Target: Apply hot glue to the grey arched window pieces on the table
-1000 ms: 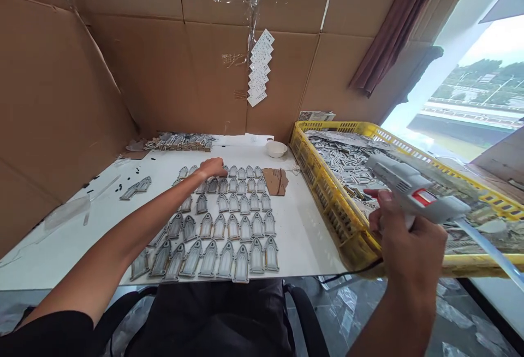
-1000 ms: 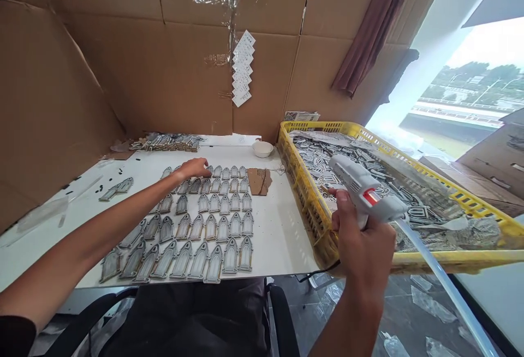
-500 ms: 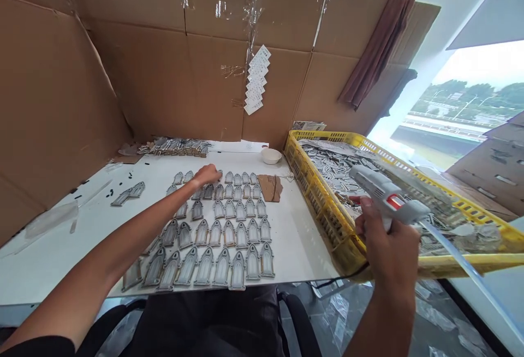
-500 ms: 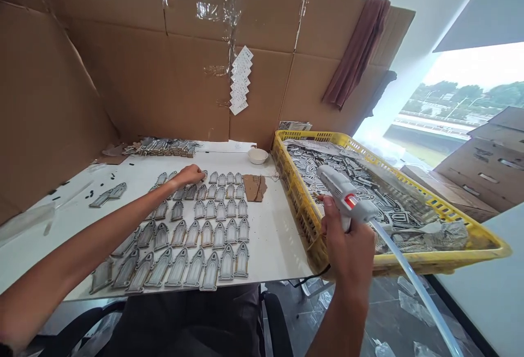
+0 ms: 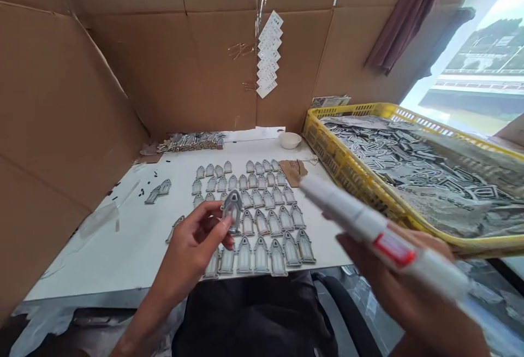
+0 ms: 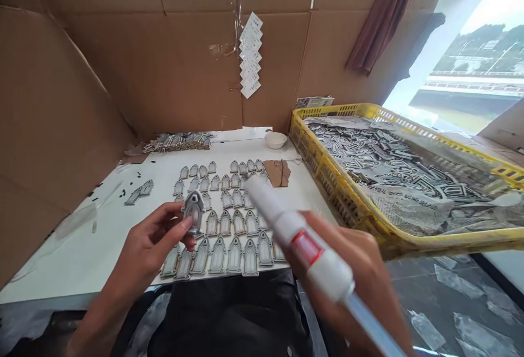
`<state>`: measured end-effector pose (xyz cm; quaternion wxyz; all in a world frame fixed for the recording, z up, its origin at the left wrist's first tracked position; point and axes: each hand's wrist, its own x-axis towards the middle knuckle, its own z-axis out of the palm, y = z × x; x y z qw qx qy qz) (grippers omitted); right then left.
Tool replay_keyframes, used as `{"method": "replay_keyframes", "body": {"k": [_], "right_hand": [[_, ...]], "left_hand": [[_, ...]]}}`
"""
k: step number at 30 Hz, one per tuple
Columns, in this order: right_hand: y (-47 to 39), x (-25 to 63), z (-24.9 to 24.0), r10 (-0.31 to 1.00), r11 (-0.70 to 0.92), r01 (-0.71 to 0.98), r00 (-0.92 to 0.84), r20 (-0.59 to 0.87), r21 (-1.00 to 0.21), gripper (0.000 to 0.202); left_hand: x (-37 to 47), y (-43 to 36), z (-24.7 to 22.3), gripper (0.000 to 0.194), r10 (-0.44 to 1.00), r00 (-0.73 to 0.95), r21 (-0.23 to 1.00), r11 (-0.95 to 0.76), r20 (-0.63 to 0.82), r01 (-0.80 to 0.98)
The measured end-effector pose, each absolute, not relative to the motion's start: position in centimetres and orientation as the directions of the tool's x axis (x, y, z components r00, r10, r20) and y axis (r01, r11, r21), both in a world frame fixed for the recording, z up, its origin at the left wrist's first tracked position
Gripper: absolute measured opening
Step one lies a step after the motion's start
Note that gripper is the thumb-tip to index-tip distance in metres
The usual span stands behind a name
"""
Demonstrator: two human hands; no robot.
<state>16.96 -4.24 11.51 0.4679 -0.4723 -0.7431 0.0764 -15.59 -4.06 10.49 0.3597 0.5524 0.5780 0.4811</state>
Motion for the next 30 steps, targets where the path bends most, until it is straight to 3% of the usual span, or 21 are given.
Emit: {"method": "replay_keyframes", "body": {"k": [3, 6, 11, 16, 23, 28, 30], "right_hand": [[-5.5, 14.6, 12.6, 0.74, 0.672, 0.475, -0.443, 0.506, -0.568, 0.026], [-5.6, 12.9, 13.0, 0.718, 0.671, 0.428, -0.579, 0.387, -0.606, 0.027], [-4.8, 11.8, 11.5, 0.714, 0.676, 0.481, -0.615, 0.335, -0.558, 0.02], [-4.5, 11.6, 10.7, 0.663, 0.742, 0.477, -0.624, 0.413, -0.471, 0.01], [-4.5, 11.1, 9.6, 0.597, 0.799, 0.505, -0.593, 0.54, -0.328, 0.024], [-4.6, 11.0, 9.0, 0.623, 0.78, 0.502, -0.574, 0.531, -0.373, 0.007], [-4.7, 11.0, 9.2, 0.633, 0.774, 0.495, -0.591, 0.499, -0.395, 0.009]], "left_hand": [[-15.8, -6.1, 9.5, 0.037, 0.983, -0.171, 0.983, -0.036, 0.067, 0.179], [-16.1, -6.6, 8.7, 0.038, 0.988, -0.15, 0.997, -0.021, 0.031, 0.071], [-16.5, -6.9, 8.4, 0.036, 0.996, -0.09, 1.0, 0.002, -0.001, 0.013], [-16.6, -7.4, 8.8, 0.036, 0.998, -0.057, 0.998, 0.025, -0.028, -0.05], [-16.4, -7.7, 9.3, 0.037, 0.998, -0.041, 0.996, 0.038, -0.041, -0.083], [-16.5, -7.6, 9.3, 0.038, 0.996, -0.087, 0.999, 0.023, -0.026, -0.042], [-16.5, -7.6, 9.2, 0.038, 0.995, -0.1, 0.999, 0.021, -0.023, -0.028]]}}
